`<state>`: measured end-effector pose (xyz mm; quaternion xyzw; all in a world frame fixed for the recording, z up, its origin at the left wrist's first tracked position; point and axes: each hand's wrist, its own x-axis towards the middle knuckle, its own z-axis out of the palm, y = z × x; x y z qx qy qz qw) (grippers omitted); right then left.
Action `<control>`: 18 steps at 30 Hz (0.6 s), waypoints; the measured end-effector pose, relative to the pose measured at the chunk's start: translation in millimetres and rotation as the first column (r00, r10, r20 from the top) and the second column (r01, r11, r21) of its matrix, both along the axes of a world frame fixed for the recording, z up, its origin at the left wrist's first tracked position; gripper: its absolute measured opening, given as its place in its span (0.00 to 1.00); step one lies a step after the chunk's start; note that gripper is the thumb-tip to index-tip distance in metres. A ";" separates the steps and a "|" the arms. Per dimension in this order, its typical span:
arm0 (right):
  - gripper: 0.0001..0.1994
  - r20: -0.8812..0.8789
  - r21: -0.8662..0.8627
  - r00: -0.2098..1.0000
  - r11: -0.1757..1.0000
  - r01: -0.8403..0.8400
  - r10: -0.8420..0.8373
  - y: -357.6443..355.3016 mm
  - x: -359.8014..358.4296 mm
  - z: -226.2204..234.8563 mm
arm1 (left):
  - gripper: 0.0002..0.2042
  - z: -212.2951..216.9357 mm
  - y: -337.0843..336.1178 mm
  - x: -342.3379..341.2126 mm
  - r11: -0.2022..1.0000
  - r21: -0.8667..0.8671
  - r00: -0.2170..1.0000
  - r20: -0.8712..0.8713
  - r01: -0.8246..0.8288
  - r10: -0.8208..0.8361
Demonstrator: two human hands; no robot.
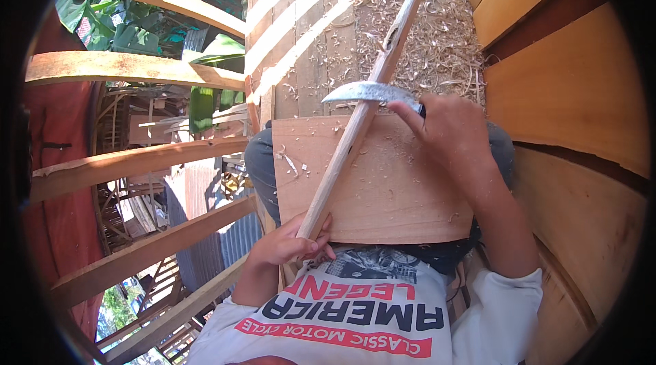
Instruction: The person sits on the floor of a wooden structure and uses a curved knife to carve a long, thin piece of wood. They repeatedly shave off thin layers of wood, creating wood shavings that accumulate on the floor.
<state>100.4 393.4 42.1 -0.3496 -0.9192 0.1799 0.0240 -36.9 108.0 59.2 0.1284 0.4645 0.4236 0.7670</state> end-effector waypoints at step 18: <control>0.42 0.022 0.024 0.995 0.994 -0.103 0.102 8.7 -14.7 -1.2 | 0.11 -5.4 6.7 -2.3 0.998 0.062 1.000 -0.002 -0.001 0.001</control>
